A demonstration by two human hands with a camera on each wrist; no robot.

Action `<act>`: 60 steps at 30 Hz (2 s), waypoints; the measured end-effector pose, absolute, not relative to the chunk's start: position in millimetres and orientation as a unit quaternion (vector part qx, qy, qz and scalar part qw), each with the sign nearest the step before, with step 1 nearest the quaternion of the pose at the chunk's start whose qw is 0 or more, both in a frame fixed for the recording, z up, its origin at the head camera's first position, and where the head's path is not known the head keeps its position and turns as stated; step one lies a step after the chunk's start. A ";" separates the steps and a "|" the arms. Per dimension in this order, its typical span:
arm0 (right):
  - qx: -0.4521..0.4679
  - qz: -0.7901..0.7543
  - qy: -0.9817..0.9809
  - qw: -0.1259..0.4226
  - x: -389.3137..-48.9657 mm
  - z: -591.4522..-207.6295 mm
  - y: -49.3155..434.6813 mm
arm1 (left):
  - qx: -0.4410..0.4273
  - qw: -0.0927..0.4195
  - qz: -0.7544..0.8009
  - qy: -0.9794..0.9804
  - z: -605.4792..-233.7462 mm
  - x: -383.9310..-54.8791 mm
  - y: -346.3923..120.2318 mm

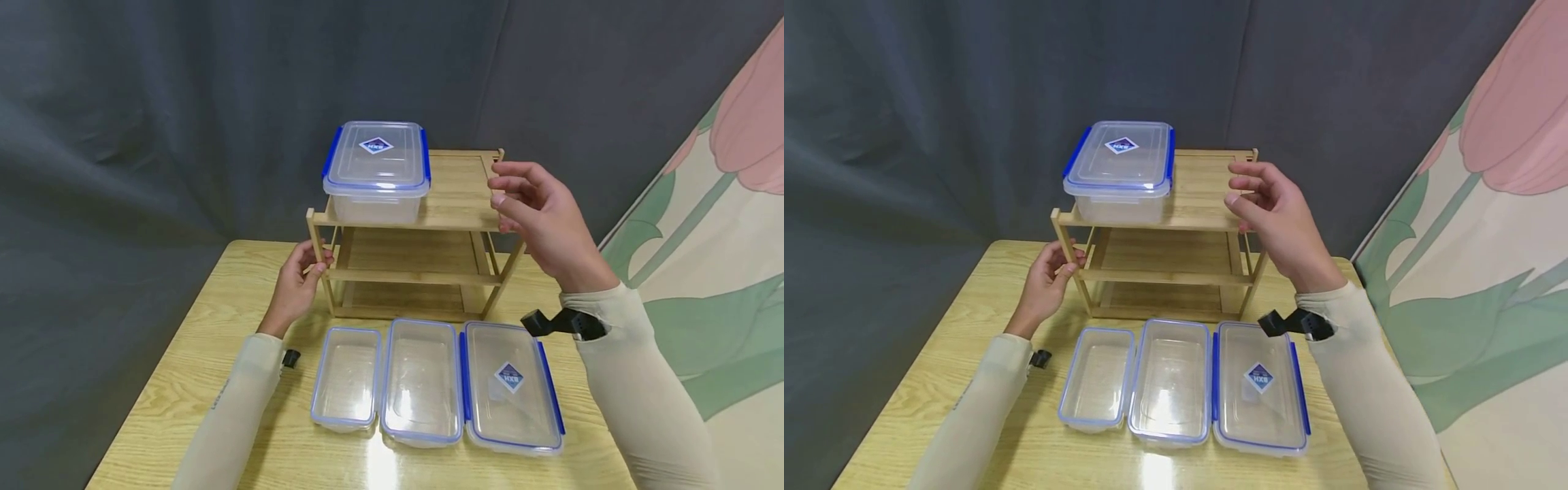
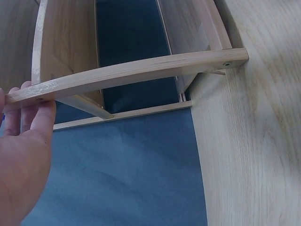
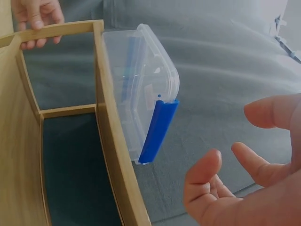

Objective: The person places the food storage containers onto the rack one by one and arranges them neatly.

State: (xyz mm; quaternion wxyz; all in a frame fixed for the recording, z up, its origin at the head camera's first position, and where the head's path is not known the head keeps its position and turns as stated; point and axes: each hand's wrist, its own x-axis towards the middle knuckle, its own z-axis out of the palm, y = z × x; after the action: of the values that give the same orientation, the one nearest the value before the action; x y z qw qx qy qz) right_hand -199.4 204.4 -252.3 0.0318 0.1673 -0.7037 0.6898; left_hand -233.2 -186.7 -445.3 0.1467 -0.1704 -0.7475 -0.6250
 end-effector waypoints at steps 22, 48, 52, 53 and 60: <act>0.198 0.679 -0.706 0.049 -148.7 -299.6 249.3 | -0.195 0.164 -0.632 -0.732 -445.8 -233.8 -185.0; 0.140 0.567 -0.810 0.043 -126.8 -378.6 306.6 | -0.198 0.173 -0.629 -0.732 -448.9 -237.0 -185.1; 0.125 0.527 -0.840 0.044 -125.2 -392.9 312.6 | -0.196 0.174 -0.631 -0.731 -448.1 -237.7 -184.5; 0.121 0.521 -0.844 0.044 -125.0 -396.7 313.8 | -0.195 0.174 -0.631 -0.731 -447.6 -237.8 -184.4; 0.100 0.544 -0.833 0.029 -121.1 -423.5 319.5 | -0.191 0.172 -0.634 -0.729 -445.6 -235.7 -184.1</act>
State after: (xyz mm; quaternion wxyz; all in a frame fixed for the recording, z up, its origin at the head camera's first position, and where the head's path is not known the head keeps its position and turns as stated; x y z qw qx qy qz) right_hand -121.1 319.5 -423.5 0.0289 0.1004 -0.8325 0.5441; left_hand -235.7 -184.1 -445.6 0.1719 -0.1908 -0.7293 -0.6341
